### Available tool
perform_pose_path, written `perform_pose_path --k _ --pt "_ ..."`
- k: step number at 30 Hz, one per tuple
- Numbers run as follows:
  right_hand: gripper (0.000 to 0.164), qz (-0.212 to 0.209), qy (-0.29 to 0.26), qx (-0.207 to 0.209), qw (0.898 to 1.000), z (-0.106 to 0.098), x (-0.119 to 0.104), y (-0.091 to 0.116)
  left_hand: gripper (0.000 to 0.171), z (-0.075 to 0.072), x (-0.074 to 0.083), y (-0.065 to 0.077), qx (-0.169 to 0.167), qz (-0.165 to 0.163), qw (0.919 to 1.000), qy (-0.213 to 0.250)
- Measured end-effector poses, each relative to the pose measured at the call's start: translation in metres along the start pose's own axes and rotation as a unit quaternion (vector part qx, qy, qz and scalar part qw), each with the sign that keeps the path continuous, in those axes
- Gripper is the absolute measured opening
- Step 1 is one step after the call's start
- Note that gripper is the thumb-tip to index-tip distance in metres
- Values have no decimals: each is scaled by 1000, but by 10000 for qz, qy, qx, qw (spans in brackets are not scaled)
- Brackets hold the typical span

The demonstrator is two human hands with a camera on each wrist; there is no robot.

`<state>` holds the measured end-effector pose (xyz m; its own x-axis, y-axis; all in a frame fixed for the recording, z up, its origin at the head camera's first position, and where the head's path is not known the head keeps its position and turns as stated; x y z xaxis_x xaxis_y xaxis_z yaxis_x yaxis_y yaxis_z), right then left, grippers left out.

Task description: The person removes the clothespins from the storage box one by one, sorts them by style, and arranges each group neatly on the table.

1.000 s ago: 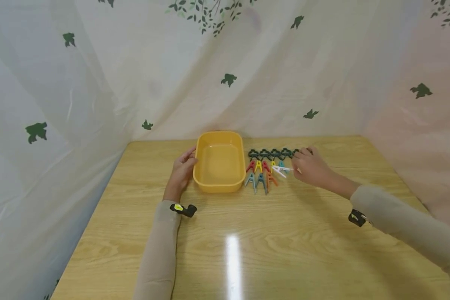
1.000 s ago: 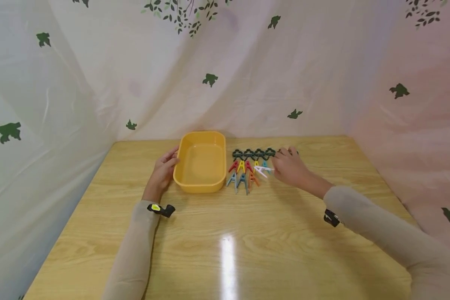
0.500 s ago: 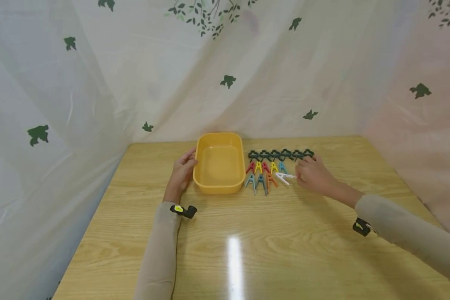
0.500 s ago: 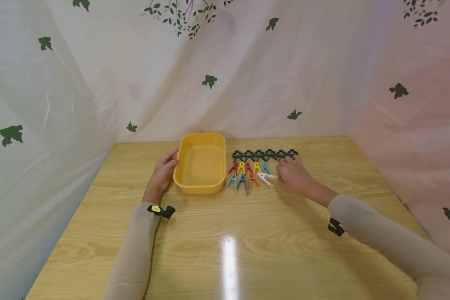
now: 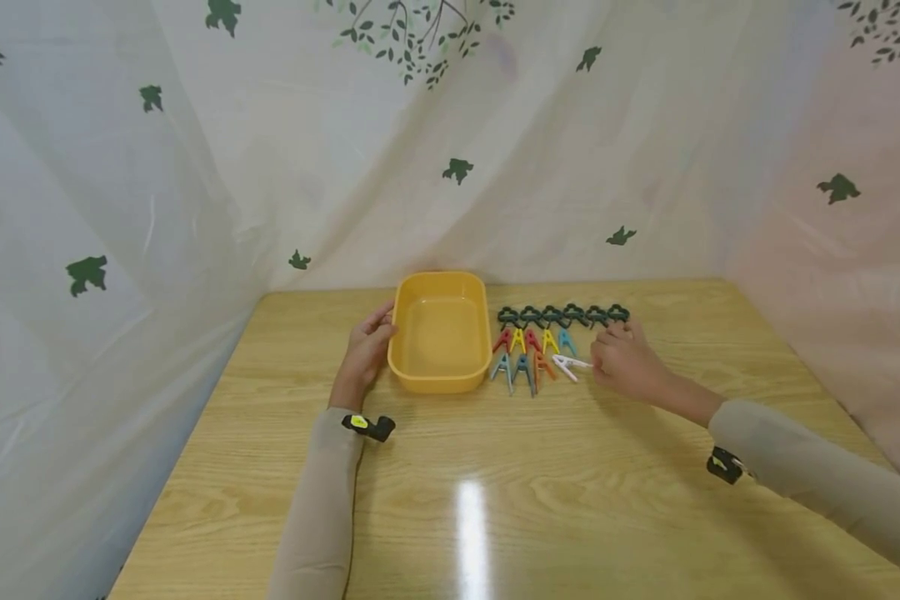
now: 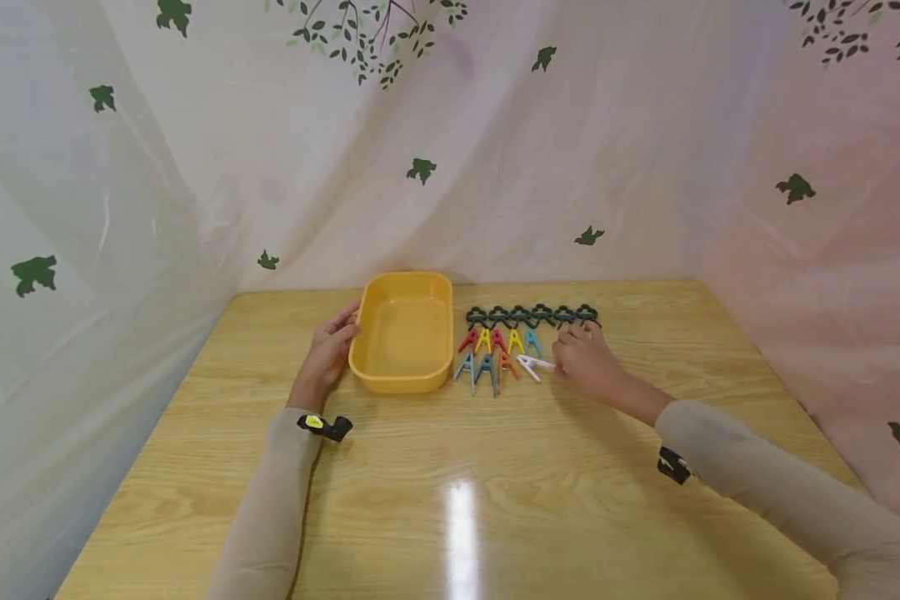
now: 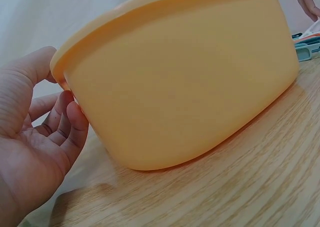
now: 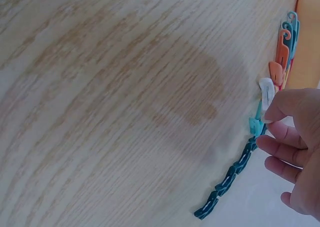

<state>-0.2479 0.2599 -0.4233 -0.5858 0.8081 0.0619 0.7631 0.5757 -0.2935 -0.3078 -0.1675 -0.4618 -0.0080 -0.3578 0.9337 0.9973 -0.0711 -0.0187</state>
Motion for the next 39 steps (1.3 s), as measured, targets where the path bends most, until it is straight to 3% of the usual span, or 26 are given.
perform_pose_path --k 13,22,39 --pt "20 170 -208 -25 9996 13 -6 7 51 0 -5 -2 211 -1 9998 32" --pt "31 69 -295 183 9994 20 -8 7 51 -1 -5 -3 152 130 9998 -76" --pt "29 -232 -404 286 9985 23 -17 2 50 -2 -5 -4 99 124 9999 -8"
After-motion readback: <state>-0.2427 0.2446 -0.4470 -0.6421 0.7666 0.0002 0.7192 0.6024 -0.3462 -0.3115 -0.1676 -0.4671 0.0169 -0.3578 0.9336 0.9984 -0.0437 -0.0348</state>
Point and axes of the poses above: each hand's wrist, its own y-axis away from the middle knuckle, its own z-axis out of the palm, x = y × z, the point moved 1 cm from there along -y, towards the middle knuckle, and after that the axes turned 2 degrees about y, right-handed, at the moved point
